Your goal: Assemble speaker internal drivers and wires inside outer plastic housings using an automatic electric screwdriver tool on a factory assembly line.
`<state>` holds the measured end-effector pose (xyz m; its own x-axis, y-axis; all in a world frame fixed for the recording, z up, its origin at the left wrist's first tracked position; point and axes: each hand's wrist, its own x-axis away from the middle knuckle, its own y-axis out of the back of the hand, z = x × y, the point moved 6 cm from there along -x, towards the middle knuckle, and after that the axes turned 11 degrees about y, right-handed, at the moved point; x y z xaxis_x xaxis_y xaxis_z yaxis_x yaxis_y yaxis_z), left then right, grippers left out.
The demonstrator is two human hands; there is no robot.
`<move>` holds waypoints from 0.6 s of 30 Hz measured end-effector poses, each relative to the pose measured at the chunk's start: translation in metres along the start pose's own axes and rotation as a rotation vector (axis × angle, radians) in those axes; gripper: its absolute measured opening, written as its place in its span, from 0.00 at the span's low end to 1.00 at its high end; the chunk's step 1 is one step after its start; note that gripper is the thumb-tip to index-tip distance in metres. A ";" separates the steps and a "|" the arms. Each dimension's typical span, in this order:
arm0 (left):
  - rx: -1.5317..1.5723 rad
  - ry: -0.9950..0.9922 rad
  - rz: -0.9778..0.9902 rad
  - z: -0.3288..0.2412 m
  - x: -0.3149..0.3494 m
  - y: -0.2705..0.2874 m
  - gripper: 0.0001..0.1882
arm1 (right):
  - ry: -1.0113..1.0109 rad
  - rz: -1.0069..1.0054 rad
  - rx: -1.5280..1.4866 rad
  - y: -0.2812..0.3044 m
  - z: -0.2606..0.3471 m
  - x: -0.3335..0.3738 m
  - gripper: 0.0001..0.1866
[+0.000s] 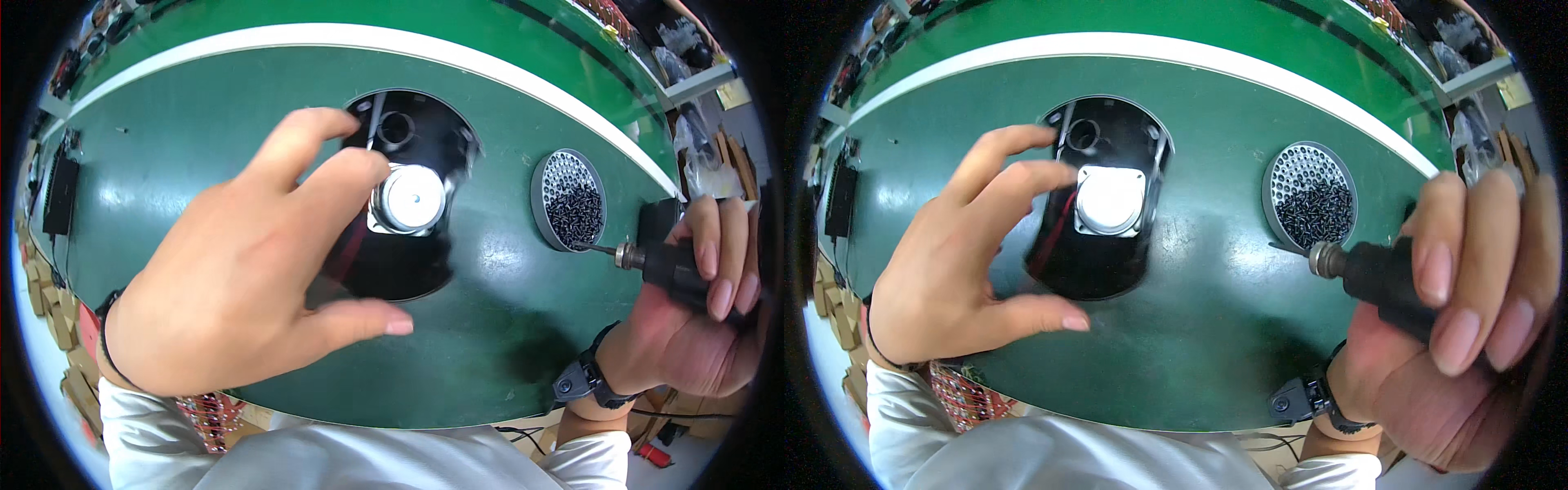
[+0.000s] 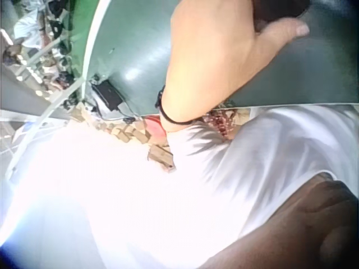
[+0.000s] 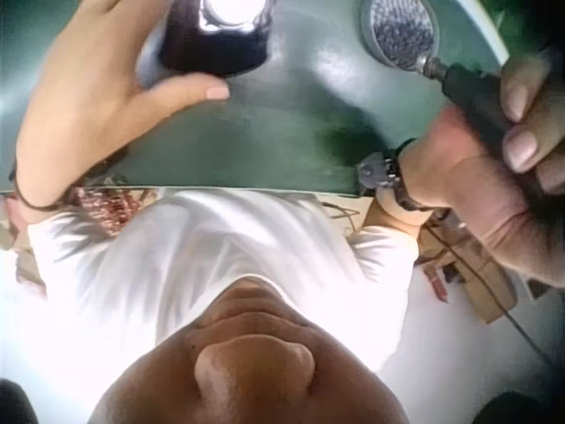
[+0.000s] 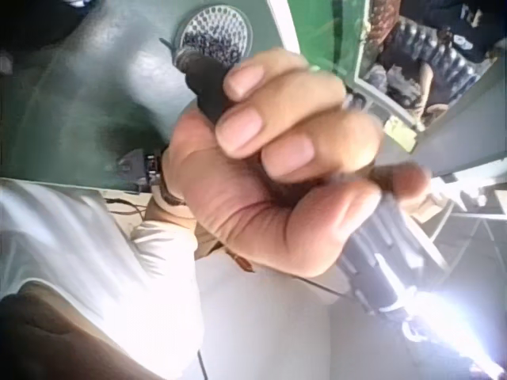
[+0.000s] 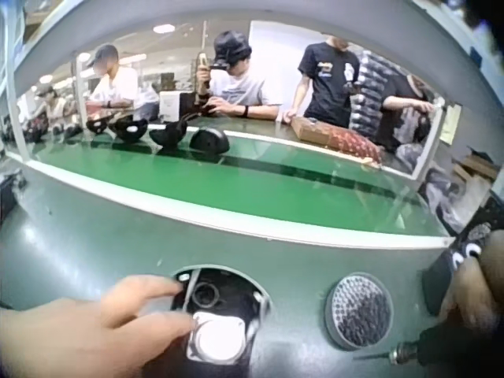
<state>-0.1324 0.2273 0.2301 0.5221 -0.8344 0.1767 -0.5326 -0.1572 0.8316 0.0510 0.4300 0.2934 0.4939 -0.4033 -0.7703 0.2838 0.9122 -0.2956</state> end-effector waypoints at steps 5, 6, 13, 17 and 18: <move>-0.335 -0.232 -0.331 -0.017 -0.010 0.008 0.17 | 0.046 0.005 0.058 0.030 0.012 -0.004 0.05; -0.342 -0.245 -0.326 -0.018 -0.016 0.009 0.17 | 0.051 0.006 0.077 0.029 0.010 -0.005 0.05; 0.024 -0.390 -0.054 0.001 -0.018 -0.014 0.20 | 0.061 0.055 0.187 0.031 0.000 -0.016 0.08; -0.068 -0.419 -0.205 -0.005 -0.019 -0.022 0.34 | 0.033 0.091 0.260 0.050 0.000 -0.020 0.11; -0.063 -0.417 -0.204 -0.005 -0.020 -0.025 0.34 | 0.024 0.105 0.274 0.046 -0.004 -0.022 0.12</move>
<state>-0.1264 0.2504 0.2081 0.2929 -0.9330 -0.2092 -0.3986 -0.3180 0.8602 0.0502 0.4814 0.2946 0.5135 -0.3027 -0.8029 0.4449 0.8941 -0.0525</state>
